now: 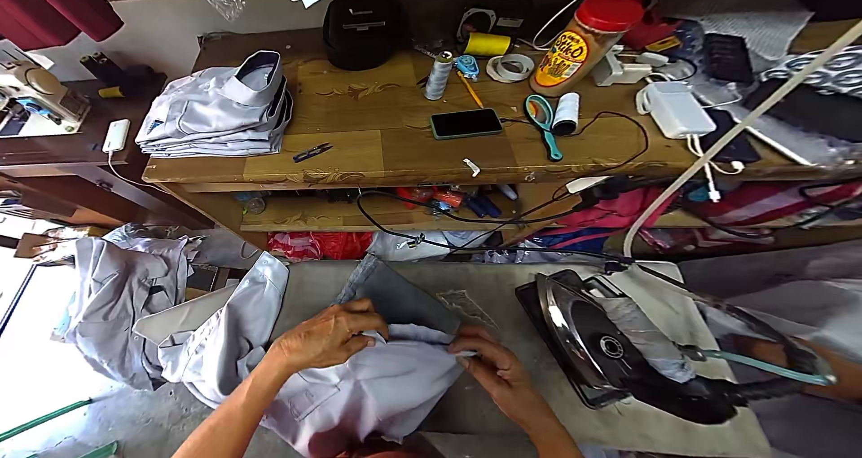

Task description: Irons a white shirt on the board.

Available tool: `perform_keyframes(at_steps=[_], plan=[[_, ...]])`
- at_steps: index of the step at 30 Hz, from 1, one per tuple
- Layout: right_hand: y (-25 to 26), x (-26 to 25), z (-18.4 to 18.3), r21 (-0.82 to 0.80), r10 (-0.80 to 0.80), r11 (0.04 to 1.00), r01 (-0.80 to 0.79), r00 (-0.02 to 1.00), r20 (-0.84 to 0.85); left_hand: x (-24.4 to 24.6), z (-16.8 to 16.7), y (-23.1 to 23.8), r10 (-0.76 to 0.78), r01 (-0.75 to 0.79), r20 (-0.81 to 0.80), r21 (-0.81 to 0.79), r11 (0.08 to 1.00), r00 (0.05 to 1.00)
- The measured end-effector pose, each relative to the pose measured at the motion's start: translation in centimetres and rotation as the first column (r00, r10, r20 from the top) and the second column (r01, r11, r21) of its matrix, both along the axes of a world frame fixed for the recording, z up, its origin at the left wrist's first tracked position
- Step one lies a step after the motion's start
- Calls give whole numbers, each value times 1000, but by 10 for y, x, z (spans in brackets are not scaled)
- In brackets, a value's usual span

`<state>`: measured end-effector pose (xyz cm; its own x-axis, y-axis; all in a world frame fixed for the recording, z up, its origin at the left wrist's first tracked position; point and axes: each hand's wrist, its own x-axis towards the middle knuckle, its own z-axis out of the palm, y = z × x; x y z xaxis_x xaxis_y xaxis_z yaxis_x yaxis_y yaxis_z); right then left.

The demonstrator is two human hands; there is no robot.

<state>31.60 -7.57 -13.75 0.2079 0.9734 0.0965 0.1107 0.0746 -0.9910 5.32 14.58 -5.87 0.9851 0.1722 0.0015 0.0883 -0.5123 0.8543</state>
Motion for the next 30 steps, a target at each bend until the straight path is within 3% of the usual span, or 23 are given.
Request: perform_keyframes(at_steps=[3,6,8,10,12,14,16,18,19,22,24,26,30], plan=[[6,5,-6,-13,-13,1000,14,999,33,5,0,17,-64,65,-76,14,998,995],[18,3,-22,-124,-123,986,108,985,-124,16,-19,35,-65,49,-282,-66,997,957],[31,3,-35,-224,-175,967,124,959,-223,29,-42,44,57,-97,-334,-104,990,941],[43,0,-41,-299,-257,933,201,953,-162,36,-65,48,250,-281,-272,-78,957,929],[49,1,-48,-340,-322,897,283,945,-60,25,-71,45,368,-389,-328,0,921,870],[50,2,-51,-347,-347,881,321,938,-16,-8,-57,31,344,-313,-559,155,937,754],[49,1,-52,-356,-339,875,327,940,31,-52,-43,10,282,-127,-805,253,959,522],[50,0,-52,-359,-321,876,322,945,66,-92,-46,7,289,-35,-892,296,955,348],[51,-1,-52,-361,-314,875,321,946,79,-106,-48,13,337,-37,-884,344,938,324],[52,-4,-51,-366,-314,866,341,940,134,-105,-49,35,639,-171,-635,639,750,435],[50,-6,-53,-351,-332,864,360,933,138,-85,-49,48,687,-193,-547,698,690,478],[49,-7,-52,-336,-349,864,374,927,133,-67,-41,56,596,-184,-637,592,784,489],[46,-9,-45,-348,-344,871,348,936,74,-31,-45,57,473,-391,-462,267,881,750]])
